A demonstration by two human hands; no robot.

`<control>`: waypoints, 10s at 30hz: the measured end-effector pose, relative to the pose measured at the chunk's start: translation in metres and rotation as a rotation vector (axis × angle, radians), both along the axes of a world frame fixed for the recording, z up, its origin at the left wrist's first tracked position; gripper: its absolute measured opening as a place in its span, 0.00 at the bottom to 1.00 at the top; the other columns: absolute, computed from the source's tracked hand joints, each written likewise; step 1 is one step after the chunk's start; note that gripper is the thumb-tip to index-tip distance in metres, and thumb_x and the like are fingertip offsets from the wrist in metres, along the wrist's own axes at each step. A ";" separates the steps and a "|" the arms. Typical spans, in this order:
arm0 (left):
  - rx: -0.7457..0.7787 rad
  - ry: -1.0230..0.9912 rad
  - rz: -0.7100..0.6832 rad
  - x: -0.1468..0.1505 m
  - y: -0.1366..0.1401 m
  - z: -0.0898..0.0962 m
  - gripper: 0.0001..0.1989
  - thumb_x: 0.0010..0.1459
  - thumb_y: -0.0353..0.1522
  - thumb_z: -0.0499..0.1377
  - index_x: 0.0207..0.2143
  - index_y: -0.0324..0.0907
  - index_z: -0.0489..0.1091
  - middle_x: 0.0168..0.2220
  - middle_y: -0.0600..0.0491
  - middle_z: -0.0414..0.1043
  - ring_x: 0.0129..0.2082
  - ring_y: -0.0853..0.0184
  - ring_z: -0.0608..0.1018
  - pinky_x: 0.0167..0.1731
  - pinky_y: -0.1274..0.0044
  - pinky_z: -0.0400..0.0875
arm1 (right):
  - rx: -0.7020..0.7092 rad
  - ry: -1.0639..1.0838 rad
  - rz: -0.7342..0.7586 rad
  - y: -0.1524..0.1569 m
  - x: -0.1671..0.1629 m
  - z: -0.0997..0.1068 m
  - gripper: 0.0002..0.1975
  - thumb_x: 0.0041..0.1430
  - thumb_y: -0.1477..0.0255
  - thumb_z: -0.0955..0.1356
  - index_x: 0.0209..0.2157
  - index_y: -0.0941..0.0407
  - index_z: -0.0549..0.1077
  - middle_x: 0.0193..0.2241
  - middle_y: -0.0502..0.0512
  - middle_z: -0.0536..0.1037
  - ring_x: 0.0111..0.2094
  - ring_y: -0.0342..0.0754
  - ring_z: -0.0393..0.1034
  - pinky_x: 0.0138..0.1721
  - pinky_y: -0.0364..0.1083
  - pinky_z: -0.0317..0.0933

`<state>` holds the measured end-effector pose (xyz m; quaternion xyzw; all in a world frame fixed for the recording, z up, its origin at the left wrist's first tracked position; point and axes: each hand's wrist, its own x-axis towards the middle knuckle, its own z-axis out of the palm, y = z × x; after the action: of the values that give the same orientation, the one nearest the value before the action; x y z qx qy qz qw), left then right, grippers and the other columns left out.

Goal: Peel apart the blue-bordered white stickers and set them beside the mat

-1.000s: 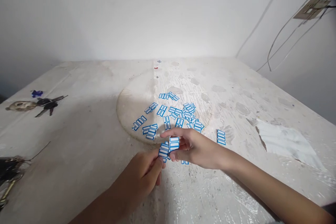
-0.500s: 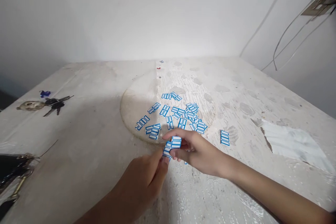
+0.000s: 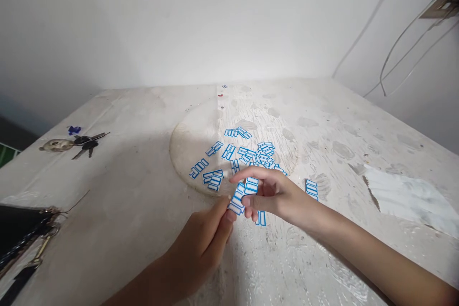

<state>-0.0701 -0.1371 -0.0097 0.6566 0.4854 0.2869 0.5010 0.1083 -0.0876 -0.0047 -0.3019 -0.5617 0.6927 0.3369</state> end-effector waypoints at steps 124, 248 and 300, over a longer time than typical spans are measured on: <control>0.250 -0.247 0.111 -0.003 0.001 -0.007 0.21 0.56 0.25 0.58 0.49 0.56 0.63 0.38 0.61 0.76 0.35 0.74 0.78 0.40 0.81 0.72 | -0.173 0.189 -0.028 -0.012 -0.008 -0.007 0.06 0.55 0.73 0.69 0.36 0.58 0.71 0.18 0.47 0.70 0.17 0.38 0.64 0.16 0.36 0.60; -0.583 -0.804 0.041 -0.001 0.013 -0.001 0.07 0.54 0.33 0.61 0.34 0.39 0.74 0.29 0.53 0.72 0.30 0.73 0.73 0.34 0.82 0.68 | 0.248 -0.210 0.043 -0.017 0.000 0.007 0.25 0.52 0.70 0.71 0.52 0.49 0.64 0.43 0.52 0.64 0.44 0.45 0.64 0.49 0.47 0.61; -0.648 -0.820 0.102 0.003 0.013 0.001 0.07 0.56 0.33 0.59 0.34 0.37 0.72 0.32 0.51 0.70 0.31 0.72 0.72 0.32 0.83 0.68 | 0.641 -0.462 -0.034 -0.019 -0.006 -0.001 0.28 0.51 0.76 0.70 0.54 0.56 0.62 0.40 0.54 0.66 0.45 0.48 0.62 0.48 0.47 0.59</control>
<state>-0.0670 -0.1236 -0.0090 0.2774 0.3446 0.3795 0.8126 0.1024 -0.1069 -0.0058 -0.3387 -0.8055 0.3902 0.2901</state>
